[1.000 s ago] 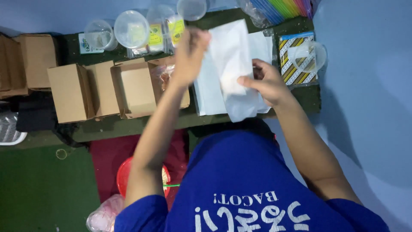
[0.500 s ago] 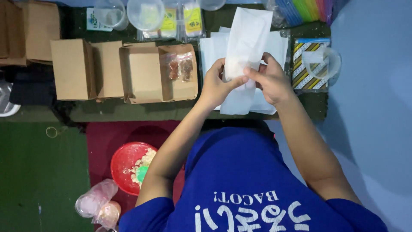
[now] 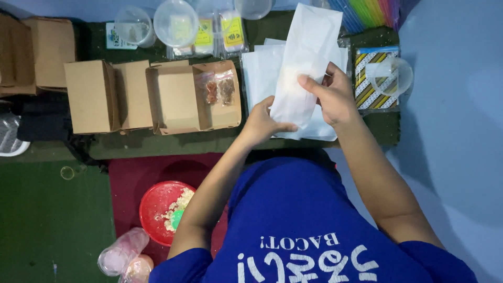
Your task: The person wraps a ball of food in paper, places it into a cardboard box, and then uses a spoon to portion white crumbly material from a large bowl into a small plastic cup.
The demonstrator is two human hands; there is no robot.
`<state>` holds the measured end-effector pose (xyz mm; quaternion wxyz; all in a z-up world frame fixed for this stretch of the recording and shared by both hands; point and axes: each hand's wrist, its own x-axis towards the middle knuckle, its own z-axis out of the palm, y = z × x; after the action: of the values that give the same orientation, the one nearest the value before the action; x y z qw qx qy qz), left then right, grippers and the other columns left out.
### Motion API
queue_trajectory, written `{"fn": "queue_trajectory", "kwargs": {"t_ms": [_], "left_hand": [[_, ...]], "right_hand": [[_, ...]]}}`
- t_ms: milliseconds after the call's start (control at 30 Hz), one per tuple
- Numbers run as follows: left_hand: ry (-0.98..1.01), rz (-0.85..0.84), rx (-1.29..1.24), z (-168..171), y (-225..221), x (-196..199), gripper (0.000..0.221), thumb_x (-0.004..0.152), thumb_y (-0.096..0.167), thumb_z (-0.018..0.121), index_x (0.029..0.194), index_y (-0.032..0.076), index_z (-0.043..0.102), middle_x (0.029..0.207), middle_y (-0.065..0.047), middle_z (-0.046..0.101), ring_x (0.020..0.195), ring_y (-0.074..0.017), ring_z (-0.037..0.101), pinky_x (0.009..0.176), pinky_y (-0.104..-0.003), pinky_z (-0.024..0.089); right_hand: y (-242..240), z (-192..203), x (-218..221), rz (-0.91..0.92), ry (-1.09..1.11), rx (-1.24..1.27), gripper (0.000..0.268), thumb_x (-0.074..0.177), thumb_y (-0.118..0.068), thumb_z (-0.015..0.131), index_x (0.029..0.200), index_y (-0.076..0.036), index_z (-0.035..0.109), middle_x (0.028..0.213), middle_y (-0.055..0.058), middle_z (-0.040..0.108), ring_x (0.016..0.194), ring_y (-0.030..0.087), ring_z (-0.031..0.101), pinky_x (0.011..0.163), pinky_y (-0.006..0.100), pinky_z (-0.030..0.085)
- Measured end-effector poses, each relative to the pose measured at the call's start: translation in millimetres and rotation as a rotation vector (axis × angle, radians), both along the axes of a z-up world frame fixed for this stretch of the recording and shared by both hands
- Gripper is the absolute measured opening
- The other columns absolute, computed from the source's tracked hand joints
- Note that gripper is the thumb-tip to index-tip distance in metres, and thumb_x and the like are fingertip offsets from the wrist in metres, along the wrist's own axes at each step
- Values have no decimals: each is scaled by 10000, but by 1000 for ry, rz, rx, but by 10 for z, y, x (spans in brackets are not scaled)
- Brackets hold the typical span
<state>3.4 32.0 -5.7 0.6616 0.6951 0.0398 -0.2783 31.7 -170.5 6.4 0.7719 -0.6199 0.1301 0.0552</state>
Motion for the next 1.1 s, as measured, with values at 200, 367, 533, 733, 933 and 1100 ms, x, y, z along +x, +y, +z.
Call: {"fn": "queue_trajectory", "kwargs": {"t_ms": [200,367,533,733,933,1100], "left_hand": [[-69,62,-18,64,-26,109,360,823,328,897,1049,82,762,834,-126,769,750,-137,689,645,-305,597],[65,-7,-16,78,-124,-98,277,832,274,849,920,24,769,737,-174,737,638,-207,707,581,-327,573],[-69,-262,123,278,121,145,438,713,201,929,1063,-12,777,938,-279,770,916,-356,764,763,-445,593],[-228,41,-210,192,25,444,707,795,232,930,1364,-27,599,1215,-217,702,1160,-324,684,943,-457,597],[-162,71,-234,236,-204,531,489,812,250,921,1158,-6,689,998,-137,734,968,-207,698,793,-348,596],[-158,62,-154,223,-294,594,477,730,222,965,1062,2,703,921,-127,755,892,-194,720,767,-327,594]], "right_hand": [[79,178,2,30,-26,-3,453,857,-166,925,1170,-31,626,985,156,692,973,293,745,637,473,648],[31,108,48,33,-52,-20,435,852,-150,920,1159,-29,637,976,160,690,973,282,736,629,488,650],[-49,214,36,43,-84,-58,429,861,-139,911,1159,-10,630,990,158,679,992,260,717,671,464,636],[55,356,-9,88,-133,-101,451,797,-134,938,1131,-53,646,995,70,665,1053,172,669,729,342,617],[-64,304,61,113,-110,-92,388,877,-115,871,1182,-9,655,1033,106,673,1047,176,675,793,352,609],[-315,9,235,156,-94,-182,464,895,-264,874,1219,-15,655,1164,137,680,1166,219,625,893,419,573]]}}
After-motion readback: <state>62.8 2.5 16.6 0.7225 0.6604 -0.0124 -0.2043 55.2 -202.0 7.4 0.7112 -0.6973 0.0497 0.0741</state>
